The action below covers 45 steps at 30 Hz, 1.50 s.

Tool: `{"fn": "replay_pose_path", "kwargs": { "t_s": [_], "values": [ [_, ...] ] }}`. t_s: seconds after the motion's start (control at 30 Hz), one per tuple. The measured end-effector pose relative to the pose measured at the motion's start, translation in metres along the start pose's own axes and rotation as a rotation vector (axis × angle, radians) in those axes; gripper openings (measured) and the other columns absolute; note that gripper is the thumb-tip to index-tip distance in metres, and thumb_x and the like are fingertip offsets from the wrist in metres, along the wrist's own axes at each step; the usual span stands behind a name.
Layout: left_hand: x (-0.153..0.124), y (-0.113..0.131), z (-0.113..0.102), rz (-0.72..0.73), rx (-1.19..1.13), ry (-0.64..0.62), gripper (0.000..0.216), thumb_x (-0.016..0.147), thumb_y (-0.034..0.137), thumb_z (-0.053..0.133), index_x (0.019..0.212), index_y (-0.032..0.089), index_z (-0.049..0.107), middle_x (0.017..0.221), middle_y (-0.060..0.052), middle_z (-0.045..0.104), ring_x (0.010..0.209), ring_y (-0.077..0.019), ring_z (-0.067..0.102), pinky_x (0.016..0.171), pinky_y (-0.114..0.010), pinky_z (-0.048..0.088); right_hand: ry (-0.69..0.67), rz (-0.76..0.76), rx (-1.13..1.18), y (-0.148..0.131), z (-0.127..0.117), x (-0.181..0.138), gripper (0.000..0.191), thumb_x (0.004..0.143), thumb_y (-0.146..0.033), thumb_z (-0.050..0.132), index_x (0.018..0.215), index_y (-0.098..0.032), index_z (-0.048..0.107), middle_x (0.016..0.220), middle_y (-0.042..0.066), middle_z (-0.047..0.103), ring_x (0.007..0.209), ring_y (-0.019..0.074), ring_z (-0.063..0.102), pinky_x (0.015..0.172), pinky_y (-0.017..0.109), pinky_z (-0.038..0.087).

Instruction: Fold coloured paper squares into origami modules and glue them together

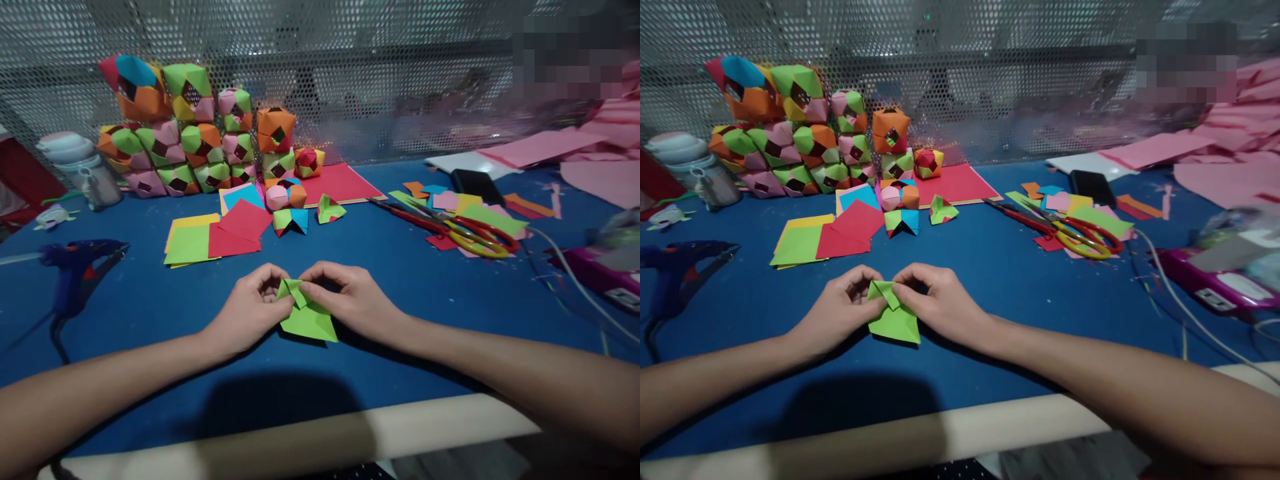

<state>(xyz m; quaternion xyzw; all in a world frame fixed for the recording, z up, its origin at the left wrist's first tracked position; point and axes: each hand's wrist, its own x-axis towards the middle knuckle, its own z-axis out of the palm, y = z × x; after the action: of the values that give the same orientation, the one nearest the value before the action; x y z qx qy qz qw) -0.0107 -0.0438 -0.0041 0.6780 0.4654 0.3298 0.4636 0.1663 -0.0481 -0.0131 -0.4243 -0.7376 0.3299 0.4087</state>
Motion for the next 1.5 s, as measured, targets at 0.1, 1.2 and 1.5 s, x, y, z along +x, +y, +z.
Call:
{"fn": "replay_pose_path", "kwargs": {
  "t_s": [0.1, 1.2, 1.5],
  "values": [
    [-0.001, 0.002, -0.001, -0.027, -0.045, -0.035, 0.014, 0.072, 0.02, 0.058, 0.085, 0.017, 0.055, 0.066, 0.005, 0.045, 0.06, -0.0087, 0.042, 0.054, -0.02, 0.035, 0.008, -0.023, -0.017, 0.001, -0.001, 0.0, 0.012, 0.084, -0.022, 0.054, 0.079, -0.016, 0.063, 0.072, 0.0, 0.065, 0.066, 0.0109, 0.058, 0.059, 0.022, 0.046],
    [0.0, -0.004, -0.003, 0.078, 0.11, 0.027, 0.014, 0.08, 0.028, 0.056, 0.076, 0.017, 0.064, 0.07, 0.0, 0.062, 0.066, -0.0125, 0.051, 0.059, -0.023, 0.04, 0.008, -0.39, -0.277, 0.004, -0.014, 0.002, 0.016, 0.087, -0.021, 0.053, 0.083, -0.016, 0.068, 0.073, 0.005, 0.069, 0.065, 0.0132, 0.062, 0.06, 0.027, 0.046],
    [-0.001, -0.002, -0.002, 0.098, 0.112, 0.081, 0.012, 0.076, 0.024, 0.059, 0.069, 0.016, 0.064, 0.069, 0.0, 0.064, 0.065, -0.0127, 0.054, 0.061, -0.023, 0.042, 0.002, -0.529, -0.428, -0.001, -0.021, 0.002, 0.016, 0.088, -0.023, 0.053, 0.084, -0.018, 0.068, 0.076, 0.005, 0.071, 0.068, 0.015, 0.064, 0.062, 0.029, 0.047]
  ]
}}
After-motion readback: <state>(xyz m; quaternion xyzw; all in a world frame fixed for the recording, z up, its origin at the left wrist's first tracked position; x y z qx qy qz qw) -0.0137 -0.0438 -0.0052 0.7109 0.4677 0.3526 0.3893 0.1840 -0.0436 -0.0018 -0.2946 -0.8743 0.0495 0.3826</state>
